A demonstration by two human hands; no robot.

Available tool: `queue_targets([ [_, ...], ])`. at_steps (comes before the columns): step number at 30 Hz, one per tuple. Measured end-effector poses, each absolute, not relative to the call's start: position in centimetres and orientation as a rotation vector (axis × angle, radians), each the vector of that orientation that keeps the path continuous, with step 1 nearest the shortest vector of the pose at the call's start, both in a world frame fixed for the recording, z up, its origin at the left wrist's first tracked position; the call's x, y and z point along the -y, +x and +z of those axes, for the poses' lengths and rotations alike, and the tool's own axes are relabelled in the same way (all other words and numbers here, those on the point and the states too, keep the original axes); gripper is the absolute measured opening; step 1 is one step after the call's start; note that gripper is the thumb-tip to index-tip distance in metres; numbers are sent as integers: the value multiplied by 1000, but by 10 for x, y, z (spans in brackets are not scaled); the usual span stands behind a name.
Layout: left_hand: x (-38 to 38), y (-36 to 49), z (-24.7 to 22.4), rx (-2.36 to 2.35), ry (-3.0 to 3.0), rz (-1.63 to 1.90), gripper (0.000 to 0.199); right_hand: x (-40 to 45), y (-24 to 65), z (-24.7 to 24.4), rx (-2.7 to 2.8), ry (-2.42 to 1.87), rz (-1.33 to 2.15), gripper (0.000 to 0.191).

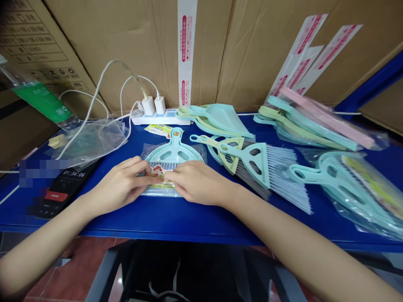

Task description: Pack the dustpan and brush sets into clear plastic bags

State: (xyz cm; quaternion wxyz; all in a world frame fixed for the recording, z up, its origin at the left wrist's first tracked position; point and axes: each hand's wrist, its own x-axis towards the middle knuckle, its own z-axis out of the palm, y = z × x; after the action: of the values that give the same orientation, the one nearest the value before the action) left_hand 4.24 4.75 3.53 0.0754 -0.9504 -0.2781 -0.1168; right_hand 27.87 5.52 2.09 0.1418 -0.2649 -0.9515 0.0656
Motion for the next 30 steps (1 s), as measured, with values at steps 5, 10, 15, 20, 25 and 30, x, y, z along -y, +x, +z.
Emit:
queue_targets([
  [5,-50,42,35,885,-2883,-377,37,-54,277,21,2719,-801,225,26],
  [10,-50,42,37,957,-2903,-369,37,-53,277,19,2701,-826,254,28],
  [15,-50,41,39,1017,-2904,-365,37,-54,277,20,2719,-871,306,28],
  [20,-51,38,40,1064,-2908,-351,36,-55,277,20,2714,-864,304,27],
  [25,-51,35,41,1079,-2929,-364,38,-54,278,19,2714,-848,292,26],
  [30,-52,29,43,1135,-2925,-390,37,-55,279,19,2708,-823,284,26],
])
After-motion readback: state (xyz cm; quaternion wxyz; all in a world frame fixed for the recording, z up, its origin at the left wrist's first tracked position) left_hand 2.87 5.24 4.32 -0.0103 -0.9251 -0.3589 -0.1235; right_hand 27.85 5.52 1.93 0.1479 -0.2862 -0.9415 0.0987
